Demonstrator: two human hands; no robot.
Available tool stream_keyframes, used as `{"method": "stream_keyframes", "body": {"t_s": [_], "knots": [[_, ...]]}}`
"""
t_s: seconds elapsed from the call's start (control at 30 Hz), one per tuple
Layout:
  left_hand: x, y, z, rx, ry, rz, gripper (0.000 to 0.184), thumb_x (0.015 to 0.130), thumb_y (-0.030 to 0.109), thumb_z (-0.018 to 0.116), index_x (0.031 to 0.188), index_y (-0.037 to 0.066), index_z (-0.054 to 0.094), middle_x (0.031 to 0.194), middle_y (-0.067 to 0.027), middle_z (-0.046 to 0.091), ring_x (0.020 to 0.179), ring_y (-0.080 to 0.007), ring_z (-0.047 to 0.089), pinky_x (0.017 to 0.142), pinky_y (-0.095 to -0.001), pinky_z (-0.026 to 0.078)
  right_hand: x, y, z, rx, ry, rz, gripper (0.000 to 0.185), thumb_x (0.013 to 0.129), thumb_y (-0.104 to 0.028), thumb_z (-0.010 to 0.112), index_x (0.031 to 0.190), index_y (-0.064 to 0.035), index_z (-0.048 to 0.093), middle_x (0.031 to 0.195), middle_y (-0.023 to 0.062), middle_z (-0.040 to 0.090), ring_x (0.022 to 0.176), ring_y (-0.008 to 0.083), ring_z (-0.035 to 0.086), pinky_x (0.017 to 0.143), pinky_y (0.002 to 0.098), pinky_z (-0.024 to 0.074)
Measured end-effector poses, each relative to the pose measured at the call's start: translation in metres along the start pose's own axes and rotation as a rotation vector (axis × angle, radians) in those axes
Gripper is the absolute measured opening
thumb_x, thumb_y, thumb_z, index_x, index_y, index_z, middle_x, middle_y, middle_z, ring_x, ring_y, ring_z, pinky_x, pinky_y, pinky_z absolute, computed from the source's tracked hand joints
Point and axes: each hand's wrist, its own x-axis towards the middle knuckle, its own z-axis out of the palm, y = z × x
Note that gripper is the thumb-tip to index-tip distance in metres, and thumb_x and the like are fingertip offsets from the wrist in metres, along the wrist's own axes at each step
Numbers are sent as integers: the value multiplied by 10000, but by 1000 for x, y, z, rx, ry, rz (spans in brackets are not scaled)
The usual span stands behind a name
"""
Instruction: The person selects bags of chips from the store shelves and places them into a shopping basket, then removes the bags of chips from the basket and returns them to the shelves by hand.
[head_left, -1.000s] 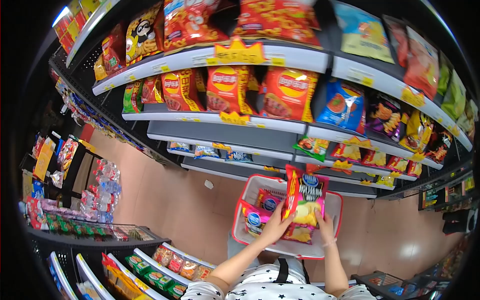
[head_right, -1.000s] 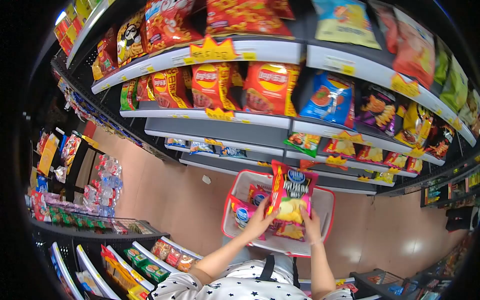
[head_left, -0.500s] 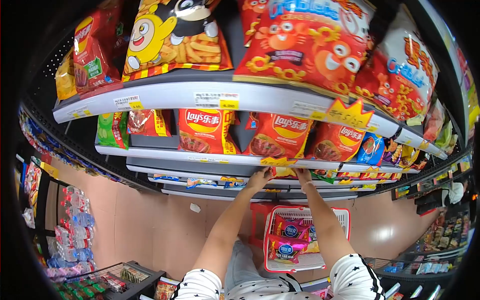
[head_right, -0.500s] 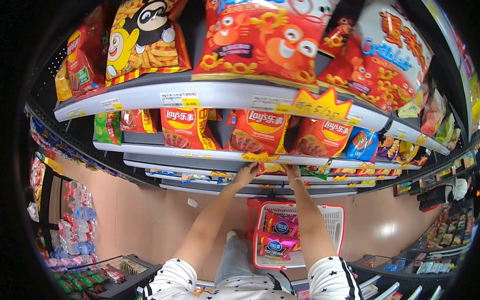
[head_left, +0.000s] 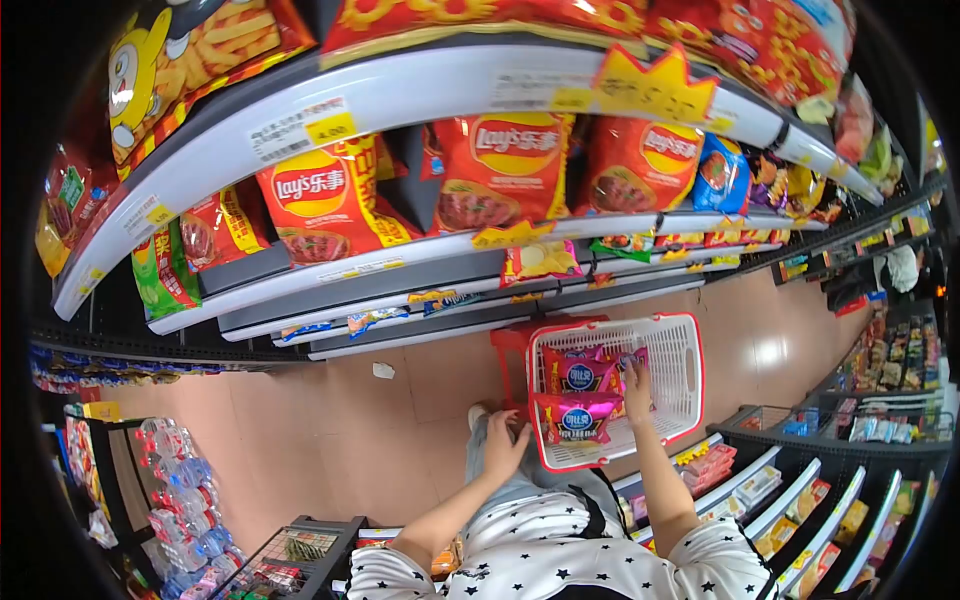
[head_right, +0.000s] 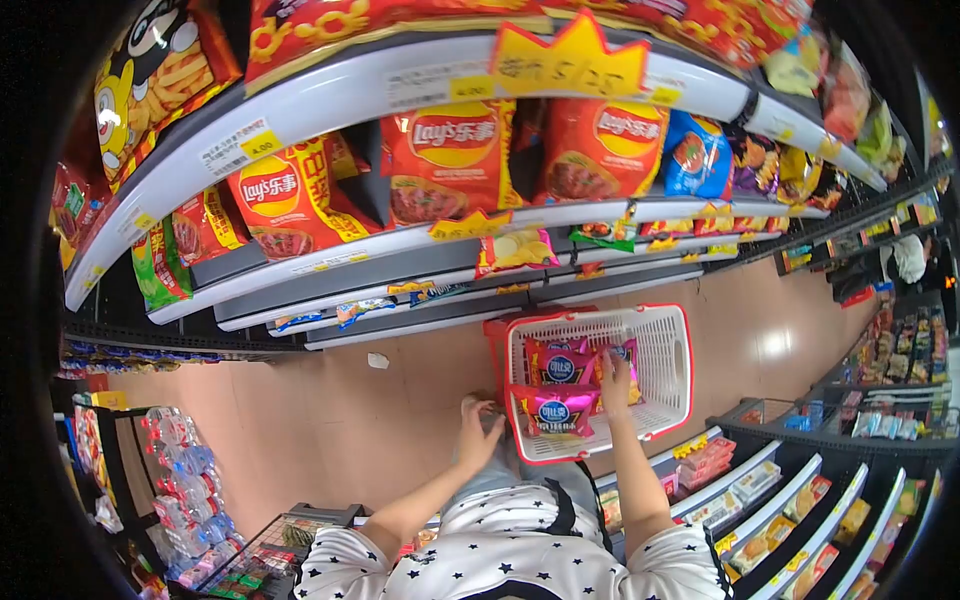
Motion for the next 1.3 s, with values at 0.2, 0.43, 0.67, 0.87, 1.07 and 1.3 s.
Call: {"method": "stream_keyframes", "body": {"t_s": [0.2, 0.43, 0.67, 0.87, 1.07, 1.3], "knots": [[-11, 26, 50, 459, -134, 145, 624, 732, 330, 646, 1170, -62, 438, 1146, -165, 434, 1053, -335, 409, 861, -405, 398, -85, 66, -20, 140, -349, 83, 709, 745, -395, 669, 1266, 3, 398, 1207, 176, 497, 1142, 270, 451, 956, 348, 353], [-17, 32, 88, 881, -77, 34, 633, 693, 356, 648, 1165, -27, 470, 1160, -114, 441, 1021, -306, 408, 862, -457, 358, -65, 92, 12, -261, -416, -192, 905, 540, -379, 824, 1244, -10, 392, 1185, 179, 510, 1106, 284, 492, 927, 336, 392], [-44, 41, 112, 871, -6, -26, 742, 659, 423, 673, 1254, 51, 432, 1290, -186, 337, 1230, -425, 215, 997, -584, 169, -67, 93, -14, 152, -517, -23, 638, 570, -322, 820, 1057, 2, 566, 1047, 134, 601, 941, 209, 572, 819, 318, 446], [-42, 78, 98, 784, -92, 0, 855, 704, 532, 617, 1333, 33, 323, 1349, -230, 270, 1310, -415, 78, 1012, -607, 55, -81, 42, -54, 324, -356, 22, 419, 659, -226, 784, 948, 8, 591, 861, 60, 652, 767, 117, 585, 701, 278, 472], [3, 93, 20, 146, -128, 115, 716, 770, 412, 634, 1277, -8, 351, 1224, -222, 440, 1160, -341, 410, 970, -430, 304, -67, -39, -17, 457, -387, -86, 457, 698, -229, 755, 1014, 28, 547, 900, 83, 636, 804, 141, 590, 732, 278, 469], [106, 45, -136, -110, 85, -10, 562, 796, 371, 628, 1173, 4, 431, 1021, -201, 567, 978, -332, 548, 823, -376, 432, -18, -173, 149, 373, -535, -321, 632, 744, -269, 716, 1212, 29, 412, 1104, 100, 550, 984, 164, 531, 850, 274, 428]]}}
